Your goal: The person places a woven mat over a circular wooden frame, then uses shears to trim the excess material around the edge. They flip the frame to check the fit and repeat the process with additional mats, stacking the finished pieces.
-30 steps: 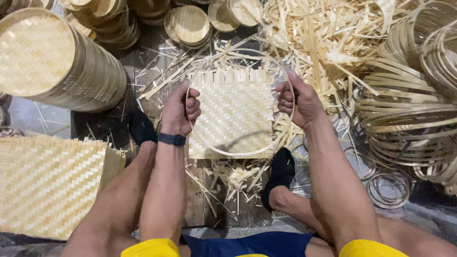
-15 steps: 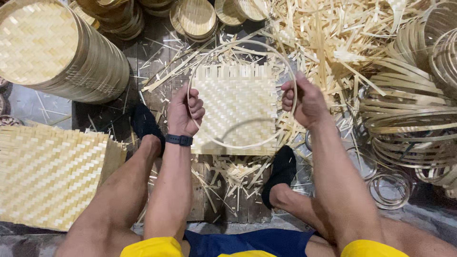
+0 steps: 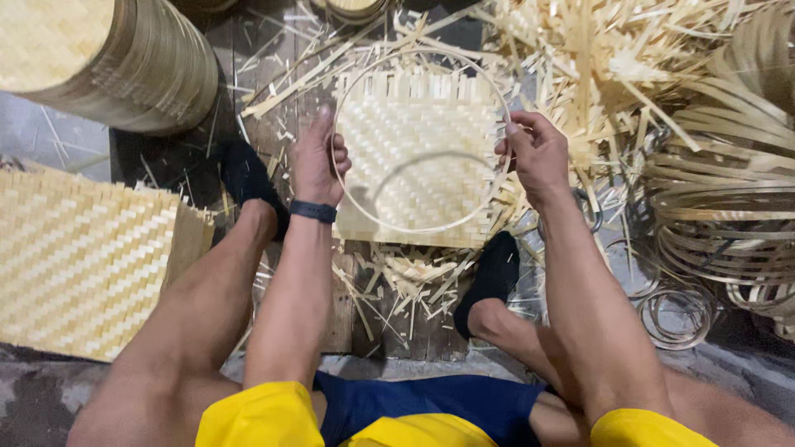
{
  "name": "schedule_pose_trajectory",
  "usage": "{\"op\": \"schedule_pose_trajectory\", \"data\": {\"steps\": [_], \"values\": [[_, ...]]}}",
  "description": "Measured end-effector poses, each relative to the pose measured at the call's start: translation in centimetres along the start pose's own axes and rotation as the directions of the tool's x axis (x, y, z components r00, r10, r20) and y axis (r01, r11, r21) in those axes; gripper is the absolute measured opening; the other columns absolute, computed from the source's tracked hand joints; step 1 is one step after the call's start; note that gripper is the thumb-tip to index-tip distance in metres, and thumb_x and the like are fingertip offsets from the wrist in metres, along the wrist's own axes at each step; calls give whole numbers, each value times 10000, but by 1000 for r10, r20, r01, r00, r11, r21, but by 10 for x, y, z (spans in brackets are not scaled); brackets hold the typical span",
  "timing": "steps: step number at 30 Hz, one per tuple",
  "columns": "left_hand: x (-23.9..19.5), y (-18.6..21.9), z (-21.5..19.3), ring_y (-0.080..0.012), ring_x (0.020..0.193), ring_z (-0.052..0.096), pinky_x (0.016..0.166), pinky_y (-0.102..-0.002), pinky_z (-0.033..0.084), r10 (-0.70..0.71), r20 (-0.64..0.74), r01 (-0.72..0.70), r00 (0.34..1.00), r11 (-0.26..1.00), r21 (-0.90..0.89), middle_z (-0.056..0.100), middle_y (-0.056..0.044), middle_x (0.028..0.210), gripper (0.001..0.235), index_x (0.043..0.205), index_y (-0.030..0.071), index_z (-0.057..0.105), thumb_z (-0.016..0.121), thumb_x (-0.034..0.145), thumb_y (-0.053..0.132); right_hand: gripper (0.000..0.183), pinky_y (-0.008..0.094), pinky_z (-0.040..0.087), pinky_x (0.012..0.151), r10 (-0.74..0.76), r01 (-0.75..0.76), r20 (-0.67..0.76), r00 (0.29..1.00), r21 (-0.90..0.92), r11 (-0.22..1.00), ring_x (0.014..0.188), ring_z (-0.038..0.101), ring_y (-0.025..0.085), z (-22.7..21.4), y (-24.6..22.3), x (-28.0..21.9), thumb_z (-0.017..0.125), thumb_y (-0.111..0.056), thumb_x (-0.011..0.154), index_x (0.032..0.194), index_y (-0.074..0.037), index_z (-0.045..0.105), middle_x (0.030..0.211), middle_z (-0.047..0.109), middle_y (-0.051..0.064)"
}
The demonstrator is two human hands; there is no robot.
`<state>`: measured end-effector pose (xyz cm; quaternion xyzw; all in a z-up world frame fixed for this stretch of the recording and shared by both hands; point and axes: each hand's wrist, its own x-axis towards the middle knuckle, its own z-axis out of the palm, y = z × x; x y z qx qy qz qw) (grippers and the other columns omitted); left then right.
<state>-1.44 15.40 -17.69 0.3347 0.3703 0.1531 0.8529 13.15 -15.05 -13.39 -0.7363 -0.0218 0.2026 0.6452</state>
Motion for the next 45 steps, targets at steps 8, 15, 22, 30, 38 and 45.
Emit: {"op": "schedule_pose_trajectory", "data": {"steps": [8,15,22,30,38,45], "values": [[41,-46,-52,-150,825,696,730,-287,601,355,135,-292,925,439,850,714,-48,979,482,1200,119,768,740,738,-14,272,316,562,644,-9,-76,-157,988,-528,846,688,692,160,15,63,4,832,-135,827,1055,1,769,797,746,95],[45,-68,-69,-217,776,708,741,-336,567,284,92,-193,954,351,916,697,-158,889,409,1146,96,773,773,739,53,260,340,578,757,-195,54,-140,971,-663,747,732,740,229,22,104,-4,844,-147,773,999,-22,808,824,767,151],[36,-55,-62,-216,729,743,733,-341,581,298,43,-121,954,250,961,773,-107,811,222,952,78,812,823,736,128,233,317,584,757,28,-150,-218,976,-566,810,726,753,198,23,86,-3,817,-161,764,972,-54,813,827,784,116],[41,-59,-63,-209,745,755,751,-336,595,325,-13,-84,946,283,956,781,-106,817,225,942,72,813,838,721,111,209,336,573,766,62,-190,-224,973,-609,770,721,741,224,23,94,4,838,-179,774,943,-59,814,814,774,129],[42,-60,-66,-180,743,751,740,-310,593,334,128,-218,934,248,944,784,-101,844,259,1016,89,815,807,758,76,228,346,564,780,-42,-98,-197,980,-648,755,726,737,239,17,109,10,863,-176,753,941,-57,814,796,763,144],[55,-72,-85,-146,700,735,689,-291,604,275,71,-182,959,400,898,782,-87,798,260,974,49,813,853,718,31,201,319,568,723,-8,-98,-170,985,-608,787,694,723,181,10,118,5,849,-182,775,917,-43,818,771,764,110]]}}
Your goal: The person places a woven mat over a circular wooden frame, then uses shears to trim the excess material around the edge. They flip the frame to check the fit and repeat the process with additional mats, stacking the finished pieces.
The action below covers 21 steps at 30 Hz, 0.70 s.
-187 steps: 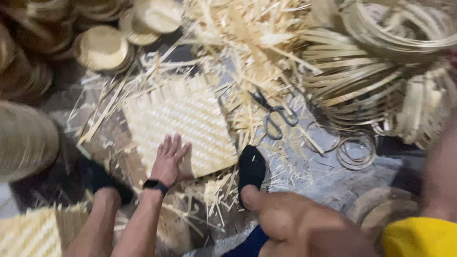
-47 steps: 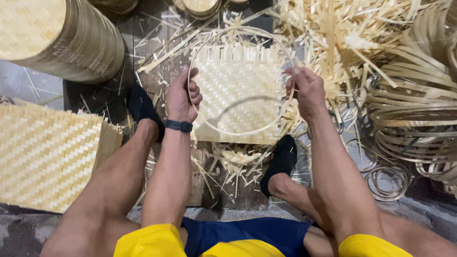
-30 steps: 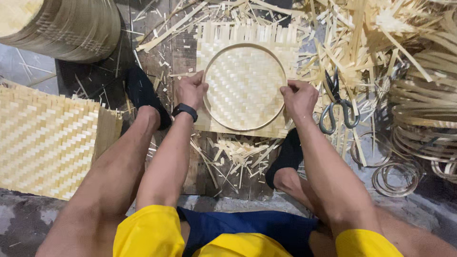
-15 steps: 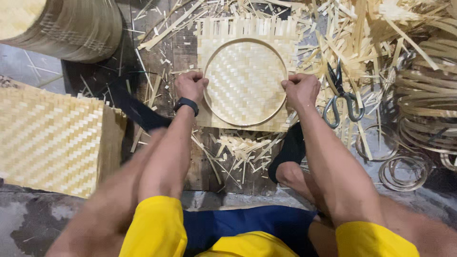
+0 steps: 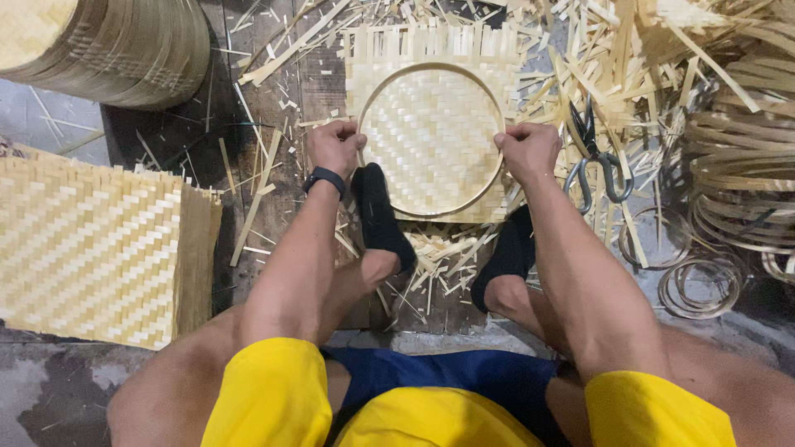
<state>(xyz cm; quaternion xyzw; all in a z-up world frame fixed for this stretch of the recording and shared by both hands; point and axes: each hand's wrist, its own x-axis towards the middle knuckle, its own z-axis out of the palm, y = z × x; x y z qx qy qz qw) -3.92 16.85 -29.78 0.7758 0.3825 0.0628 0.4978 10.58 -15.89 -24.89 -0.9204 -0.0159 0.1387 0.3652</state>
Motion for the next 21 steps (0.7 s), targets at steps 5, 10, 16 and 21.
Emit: {"op": "schedule_pose_trajectory", "data": {"steps": [5,10,16,21], "values": [[14,-10,1,-111,684,703,653,-263,608,-104,40,108,994,987,-115,759,-52,799,369,1014,45,783,884,662,0,201,294,561,687,35,-35,1,999,41,999,677,710,153,1,1,7,865,-172,765,909,-41,815,766,764,83],[10,-31,10,-124,693,712,657,-275,597,-84,60,94,995,976,-195,772,-75,813,227,967,-27,782,845,750,0,175,279,565,656,39,-46,63,997,121,992,662,690,118,5,22,9,863,-163,786,902,-43,810,770,765,72],[14,-33,3,-114,703,716,648,-270,590,-111,123,134,986,972,-196,777,-67,830,218,974,-5,781,852,772,35,191,260,559,619,61,-73,119,991,99,992,635,684,104,4,31,23,894,-151,749,866,-26,810,738,756,68],[16,5,-12,-137,735,734,679,-295,621,-184,210,198,960,979,-47,781,-71,859,239,962,20,775,875,754,83,367,360,560,815,-13,44,206,978,-147,988,878,690,226,-25,-28,13,888,-242,765,1038,-18,787,961,749,152]]}}
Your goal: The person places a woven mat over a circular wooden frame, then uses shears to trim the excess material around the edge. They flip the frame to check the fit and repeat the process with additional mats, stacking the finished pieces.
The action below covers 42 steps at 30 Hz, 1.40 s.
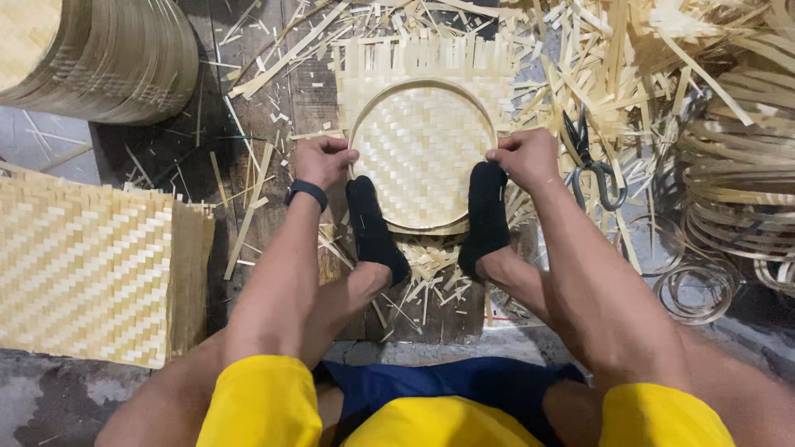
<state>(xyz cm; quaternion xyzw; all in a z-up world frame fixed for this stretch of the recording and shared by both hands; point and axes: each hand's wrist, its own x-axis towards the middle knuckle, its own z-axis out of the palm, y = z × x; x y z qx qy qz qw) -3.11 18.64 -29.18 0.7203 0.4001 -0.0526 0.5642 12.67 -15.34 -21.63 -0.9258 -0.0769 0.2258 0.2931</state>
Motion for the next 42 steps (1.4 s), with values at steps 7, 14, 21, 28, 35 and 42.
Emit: {"op": "schedule_pose_trajectory", "data": {"steps": [7,14,21,28,35,42], "values": [[23,88,36,-370,1310,500,1114,-511,374,619,111,-566,778,613,551,616,-180,1375,371,1206,125,748,807,886,303,1224,584,64,1206,-449,709,576,683,-373,599,1486,99,453,66,-98,-71,844,-473,612,1572,-45,217,1620,173,294],[49,87,80,-301,1200,611,1018,-405,500,645,48,-626,762,716,310,739,-47,1253,280,1136,207,806,682,964,391,763,629,101,1279,-708,721,317,631,-576,385,1560,202,413,111,-45,-75,626,-266,902,1592,-67,368,1634,307,225],[30,118,73,-204,1014,698,897,-348,547,448,44,-441,893,852,282,778,13,1108,265,1072,256,810,684,934,444,1028,685,74,1179,-616,706,370,695,-192,682,1477,160,475,92,-70,-83,667,-464,673,1515,14,323,1560,239,292],[31,121,73,-207,902,725,807,-333,557,400,34,-394,916,880,266,790,-3,1025,264,1058,263,814,683,929,452,896,726,53,1181,-606,595,299,737,-714,370,1506,125,522,137,-66,-95,707,-405,869,1574,-15,315,1603,242,307],[44,117,74,-248,1005,682,814,-393,561,545,42,-529,838,789,313,632,-59,1245,240,1013,254,839,706,889,411,784,601,221,1149,-523,639,389,759,-291,712,1423,334,380,106,-68,-75,723,-509,825,1443,-84,495,1500,433,203],[54,107,76,-343,1017,643,832,-441,541,654,192,-668,731,631,395,652,-81,1171,282,1036,191,806,630,1005,410,246,475,490,981,-588,548,-134,798,-246,800,1107,636,359,42,-82,59,695,-229,982,1158,-67,753,1130,720,146]]}}
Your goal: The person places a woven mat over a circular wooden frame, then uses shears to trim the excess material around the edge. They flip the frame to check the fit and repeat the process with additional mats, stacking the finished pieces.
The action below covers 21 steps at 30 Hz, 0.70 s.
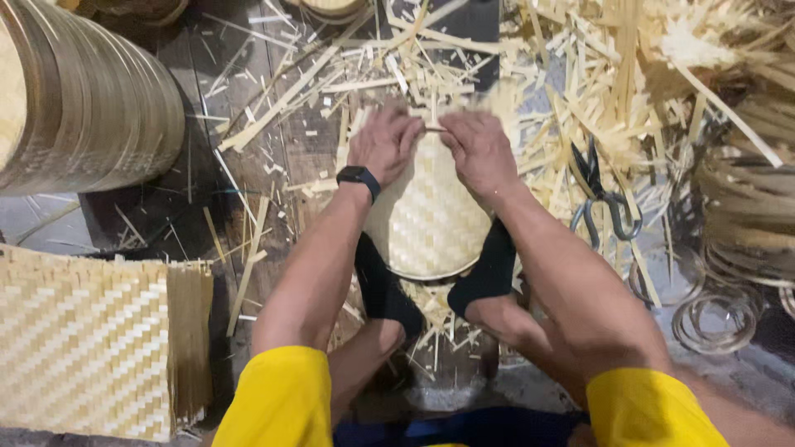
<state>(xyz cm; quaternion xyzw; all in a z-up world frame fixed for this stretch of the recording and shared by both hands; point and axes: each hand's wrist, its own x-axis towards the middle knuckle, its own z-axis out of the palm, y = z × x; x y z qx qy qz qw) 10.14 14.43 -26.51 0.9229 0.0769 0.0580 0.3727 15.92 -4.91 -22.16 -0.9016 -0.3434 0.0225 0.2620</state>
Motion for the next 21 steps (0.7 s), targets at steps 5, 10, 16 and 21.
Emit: {"op": "schedule_pose_trajectory", "data": {"steps": [5,10,16,21], "values": [[17,-3,1,-347,824,674,761,-444,532,-235,212,262,949,958,-113,701,-154,851,462,872,50,732,634,980,489,180,424,532,861,310,-376,252,917,282,883,935,671,350,-2,6,20,666,-208,1012,1097,-73,748,978,720,163],[27,-17,13,-269,599,603,601,-406,491,-318,296,387,901,896,-216,650,-135,639,502,758,53,716,698,880,540,186,461,518,866,170,-170,28,985,318,933,975,653,383,-9,1,12,682,-187,994,1069,-26,739,1025,713,188],[32,-35,24,-145,552,456,530,-350,402,-378,413,503,828,827,-252,535,-41,572,576,639,16,633,763,858,533,424,568,481,818,581,-582,-98,808,19,813,924,633,495,10,-20,-20,529,-329,1027,916,56,667,976,668,306],[30,-40,30,-94,562,475,534,-308,422,-366,404,526,838,738,-424,575,22,591,498,631,42,664,824,813,477,610,598,481,881,776,-776,164,609,-79,625,935,650,531,12,-4,-7,319,-462,1061,994,-15,728,948,697,320]]}}
